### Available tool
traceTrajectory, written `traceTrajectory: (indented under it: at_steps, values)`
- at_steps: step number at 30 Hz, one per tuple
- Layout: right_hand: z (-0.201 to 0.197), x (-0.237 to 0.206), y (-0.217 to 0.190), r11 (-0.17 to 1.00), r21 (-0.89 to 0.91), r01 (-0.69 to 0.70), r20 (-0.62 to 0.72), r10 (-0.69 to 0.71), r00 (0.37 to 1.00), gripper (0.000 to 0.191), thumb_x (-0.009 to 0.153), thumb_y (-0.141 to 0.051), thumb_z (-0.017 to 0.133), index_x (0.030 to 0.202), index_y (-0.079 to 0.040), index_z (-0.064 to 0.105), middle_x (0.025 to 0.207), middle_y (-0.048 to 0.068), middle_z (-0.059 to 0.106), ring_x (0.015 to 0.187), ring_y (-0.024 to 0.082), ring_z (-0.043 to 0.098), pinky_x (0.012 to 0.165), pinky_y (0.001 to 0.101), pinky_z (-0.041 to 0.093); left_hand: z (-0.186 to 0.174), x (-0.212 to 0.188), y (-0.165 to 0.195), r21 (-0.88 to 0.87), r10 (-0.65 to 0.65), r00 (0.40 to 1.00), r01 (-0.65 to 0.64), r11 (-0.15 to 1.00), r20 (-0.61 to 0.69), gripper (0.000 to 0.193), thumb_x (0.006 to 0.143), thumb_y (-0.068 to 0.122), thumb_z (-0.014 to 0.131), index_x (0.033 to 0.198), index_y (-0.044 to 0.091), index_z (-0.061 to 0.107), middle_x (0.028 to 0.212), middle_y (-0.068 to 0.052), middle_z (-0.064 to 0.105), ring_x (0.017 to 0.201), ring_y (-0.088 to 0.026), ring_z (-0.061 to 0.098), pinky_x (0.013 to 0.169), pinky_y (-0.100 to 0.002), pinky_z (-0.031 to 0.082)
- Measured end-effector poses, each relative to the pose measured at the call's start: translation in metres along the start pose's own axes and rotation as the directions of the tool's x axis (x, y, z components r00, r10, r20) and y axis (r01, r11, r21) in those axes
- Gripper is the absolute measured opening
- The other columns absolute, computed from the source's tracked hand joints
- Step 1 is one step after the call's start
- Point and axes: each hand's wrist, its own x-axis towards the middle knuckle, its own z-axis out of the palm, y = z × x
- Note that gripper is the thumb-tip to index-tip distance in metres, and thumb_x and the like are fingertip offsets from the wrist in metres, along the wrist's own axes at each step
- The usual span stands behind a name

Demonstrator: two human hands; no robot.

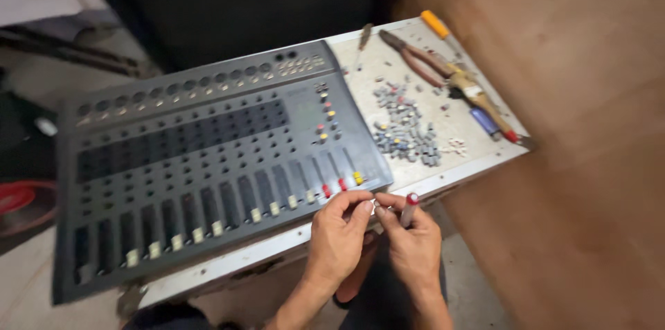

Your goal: The person works on an audio mixing console placed on a bench, using a screwdriver-like tool to loosen and remove fader knobs and small components, placing removed parts on the table beside the console, and occasionally pressing the faders and knobs on the mixer.

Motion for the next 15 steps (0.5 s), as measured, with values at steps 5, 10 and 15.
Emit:
traceTrajectory:
  at_steps: [5, 10, 15]
  values:
    - [0.038, -0.025, 0.009, 0.995, 0.085, 0.046, 0.117, -0.056, 0.992, 0.028, 0.089, -0.005, 0.073, 0.117, 0.0, 0.068, 0.095, 0.005, 0.077, 0.08, 0.009, 0.07, 0.069, 0.0241, 0.058, -0.051, -0.014, -0.023, 0.011, 0.131, 0.991, -0.131, 0.991, -0.035, 0.02, 0.094, 0.018, 0.069, 0.107, 0.004, 0.076, 0.088, -0.004, 0.079, 0.079, -0.007, 0.07, 0.073, -0.025, 0.058]
    - [0.06, -0.042, 0.007, 0.984, -0.037, 0.176, 0.183, -0.166, 0.969, 0.028, 0.089, -0.003, 0.075, 0.117, -0.003, 0.07, 0.094, 0.005, 0.078, 0.077, 0.007, 0.068, 0.067, 0.024, 0.058, -0.081, -0.024, -0.042, -0.079, 0.08, 0.995, -0.085, 0.993, -0.058, 0.021, 0.093, 0.018, 0.072, 0.106, 0.003, 0.075, 0.09, -0.003, 0.078, 0.081, -0.006, 0.069, 0.074, -0.023, 0.057]
    - [0.07, -0.05, -0.001, 0.888, -0.232, 0.397, 0.224, -0.349, 0.91, 0.027, 0.087, -0.003, 0.076, 0.114, -0.004, 0.072, 0.092, 0.005, 0.079, 0.079, 0.007, 0.07, 0.07, 0.0237, 0.059, -0.094, -0.027, -0.051, -0.112, 0.075, 0.995, -0.082, 0.99, -0.066, 0.022, 0.09, 0.017, 0.077, 0.104, 0.0, 0.076, 0.086, -0.002, 0.075, 0.078, -0.005, 0.065, 0.071, -0.022, 0.055]
